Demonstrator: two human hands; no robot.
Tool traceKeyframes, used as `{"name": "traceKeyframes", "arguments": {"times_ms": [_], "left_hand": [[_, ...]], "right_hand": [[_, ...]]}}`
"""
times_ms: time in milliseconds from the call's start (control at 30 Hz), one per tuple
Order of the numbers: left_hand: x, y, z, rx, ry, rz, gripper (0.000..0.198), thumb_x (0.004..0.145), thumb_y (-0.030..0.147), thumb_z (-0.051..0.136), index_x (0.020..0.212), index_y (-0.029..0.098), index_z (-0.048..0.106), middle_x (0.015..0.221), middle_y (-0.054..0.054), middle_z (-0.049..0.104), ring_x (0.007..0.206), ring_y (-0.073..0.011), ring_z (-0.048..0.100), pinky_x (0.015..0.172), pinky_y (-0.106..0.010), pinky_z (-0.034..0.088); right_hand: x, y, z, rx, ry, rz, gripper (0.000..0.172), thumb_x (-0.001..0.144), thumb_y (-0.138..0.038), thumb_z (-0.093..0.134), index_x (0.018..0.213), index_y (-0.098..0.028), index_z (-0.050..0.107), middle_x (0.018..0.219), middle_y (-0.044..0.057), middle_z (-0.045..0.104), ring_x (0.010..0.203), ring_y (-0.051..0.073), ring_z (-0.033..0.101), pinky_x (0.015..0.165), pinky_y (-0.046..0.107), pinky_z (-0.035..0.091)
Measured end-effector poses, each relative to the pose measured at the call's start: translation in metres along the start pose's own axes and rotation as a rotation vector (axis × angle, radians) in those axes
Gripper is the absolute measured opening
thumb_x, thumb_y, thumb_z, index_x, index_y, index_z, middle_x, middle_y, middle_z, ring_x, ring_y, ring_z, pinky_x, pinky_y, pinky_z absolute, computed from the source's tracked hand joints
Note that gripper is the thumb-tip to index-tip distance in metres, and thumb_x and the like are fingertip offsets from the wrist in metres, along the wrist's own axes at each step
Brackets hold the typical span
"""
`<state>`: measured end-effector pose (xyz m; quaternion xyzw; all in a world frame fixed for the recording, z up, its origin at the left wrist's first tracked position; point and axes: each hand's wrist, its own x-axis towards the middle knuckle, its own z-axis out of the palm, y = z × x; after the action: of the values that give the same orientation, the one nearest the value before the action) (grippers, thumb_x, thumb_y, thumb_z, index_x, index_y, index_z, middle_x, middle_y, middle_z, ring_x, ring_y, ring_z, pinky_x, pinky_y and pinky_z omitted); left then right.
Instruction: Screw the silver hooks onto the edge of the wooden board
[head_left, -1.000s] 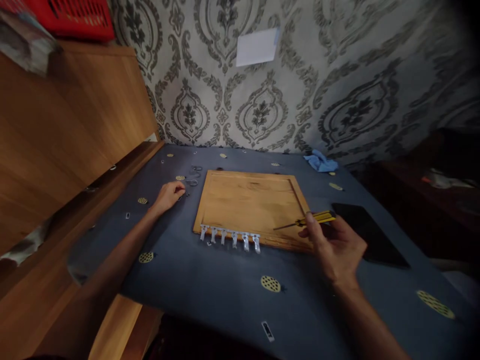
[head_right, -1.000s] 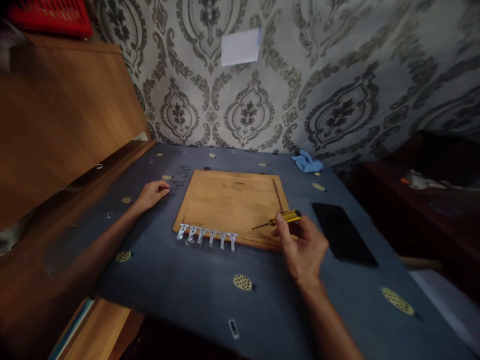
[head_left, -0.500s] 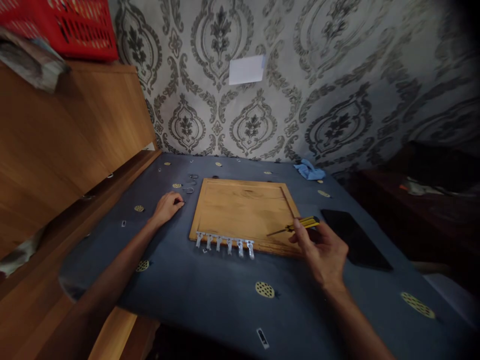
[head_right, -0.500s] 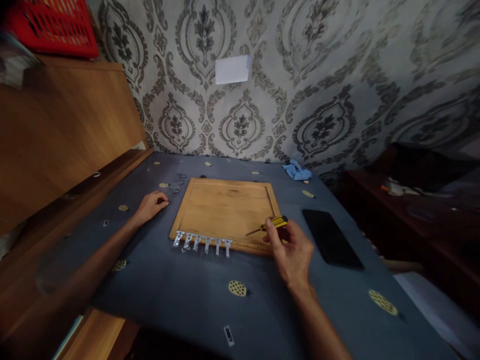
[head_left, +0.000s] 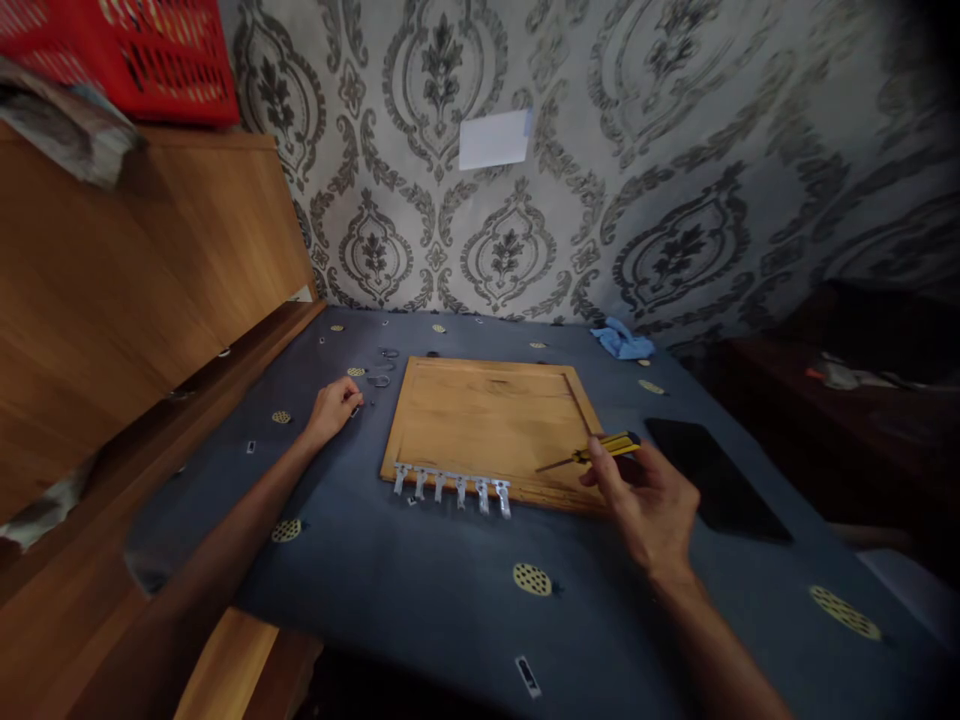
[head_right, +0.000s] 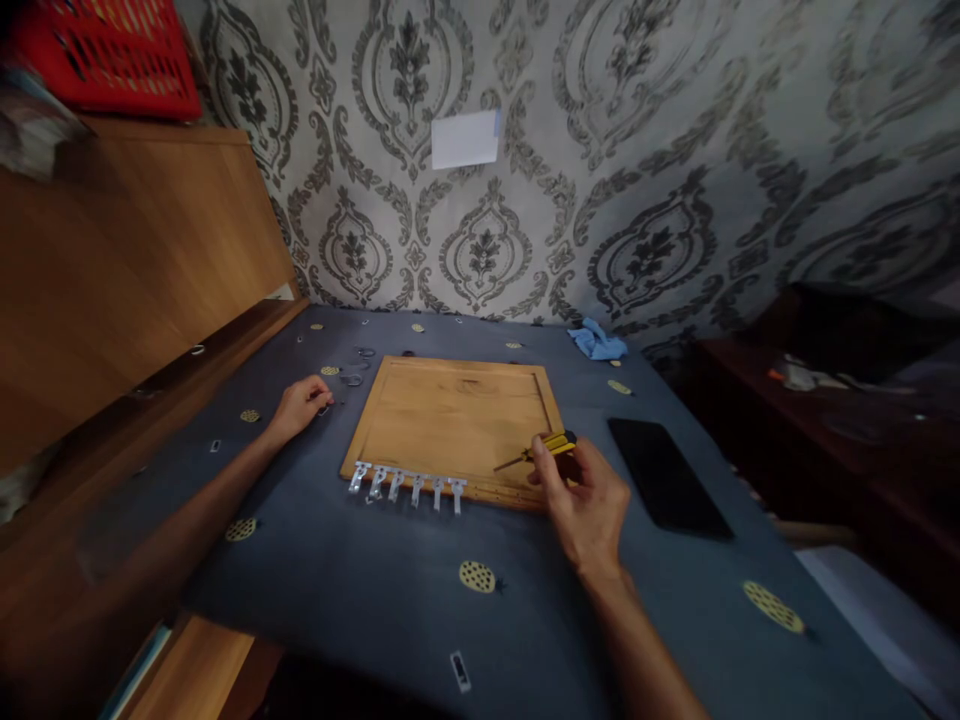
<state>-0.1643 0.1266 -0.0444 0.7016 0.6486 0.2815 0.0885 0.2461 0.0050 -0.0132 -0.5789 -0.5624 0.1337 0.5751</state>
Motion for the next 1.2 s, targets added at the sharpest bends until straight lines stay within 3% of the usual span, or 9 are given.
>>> {"name": "traceKeyframes", "arguments": {"times_ms": [233,433,700,833,967,1100,1200], "left_hand": [[0.023,0.009,0.004,0.077,-0.008,-0.068,0.023,0.090,0.019,0.059,0.112,0.021,0.066,0.089,-0.003,0.077,0.087,-0.0199,0.070,0.080,-0.028,0.049],[0.035,0.021,0.005,0.181,-0.034,-0.087,0.017,0.091,0.022,0.062,0.104,0.026,0.073,0.102,-0.005,0.077,0.102,-0.0247,0.069,0.086,-0.031,0.048],[0.036,0.027,0.004,0.173,-0.022,-0.066,0.015,0.090,0.019,0.063,0.100,0.026,0.072,0.101,-0.005,0.077,0.101,-0.0241,0.069,0.085,-0.031,0.048],[0.033,0.023,-0.002,0.104,0.024,-0.076,0.018,0.085,0.019,0.067,0.102,0.023,0.068,0.094,-0.005,0.076,0.093,-0.0231,0.070,0.084,-0.032,0.049],[0.022,0.018,-0.014,-0.025,0.051,-0.103,0.005,0.078,0.022,0.068,0.080,0.020,0.063,0.082,-0.003,0.072,0.082,-0.0197,0.068,0.076,-0.029,0.050],[0.003,0.020,-0.020,-0.191,-0.005,-0.127,0.015,0.078,0.035,0.063,0.078,0.020,0.064,0.072,-0.001,0.070,0.063,-0.0159,0.063,0.057,-0.024,0.046],[-0.013,0.032,-0.020,-0.422,-0.036,-0.184,0.025,0.069,0.043,0.068,0.079,0.020,0.069,0.069,-0.002,0.068,0.058,-0.0134,0.057,0.051,-0.021,0.042]], "right_hand": [[0.001,-0.001,0.000,-0.016,0.008,-0.010,0.046,0.083,-0.065,0.066,0.072,-0.021,0.063,0.057,0.003,0.065,0.049,0.019,0.064,0.045,0.028,0.045],[-0.001,-0.001,-0.001,-0.010,-0.002,-0.010,0.045,0.084,-0.064,0.065,0.070,-0.021,0.061,0.057,0.003,0.063,0.050,0.018,0.063,0.045,0.027,0.045],[-0.001,0.000,-0.001,0.001,-0.006,-0.001,0.043,0.084,-0.063,0.067,0.073,-0.021,0.063,0.061,0.002,0.065,0.050,0.017,0.063,0.047,0.027,0.045],[-0.001,0.002,0.000,0.043,0.002,0.004,0.041,0.084,-0.059,0.069,0.072,-0.021,0.062,0.061,0.001,0.064,0.052,0.016,0.064,0.049,0.027,0.046],[0.000,0.000,-0.001,0.100,0.052,-0.003,0.036,0.084,-0.054,0.071,0.074,-0.020,0.063,0.058,-0.001,0.062,0.050,0.015,0.062,0.048,0.026,0.046],[0.005,-0.006,-0.006,0.163,0.177,-0.021,0.037,0.084,-0.055,0.070,0.074,-0.021,0.061,0.059,-0.002,0.059,0.047,0.013,0.057,0.046,0.027,0.047],[0.009,-0.009,-0.011,0.138,0.224,-0.010,0.038,0.085,-0.057,0.069,0.073,-0.022,0.059,0.058,-0.002,0.058,0.046,0.013,0.056,0.046,0.028,0.048]]}}
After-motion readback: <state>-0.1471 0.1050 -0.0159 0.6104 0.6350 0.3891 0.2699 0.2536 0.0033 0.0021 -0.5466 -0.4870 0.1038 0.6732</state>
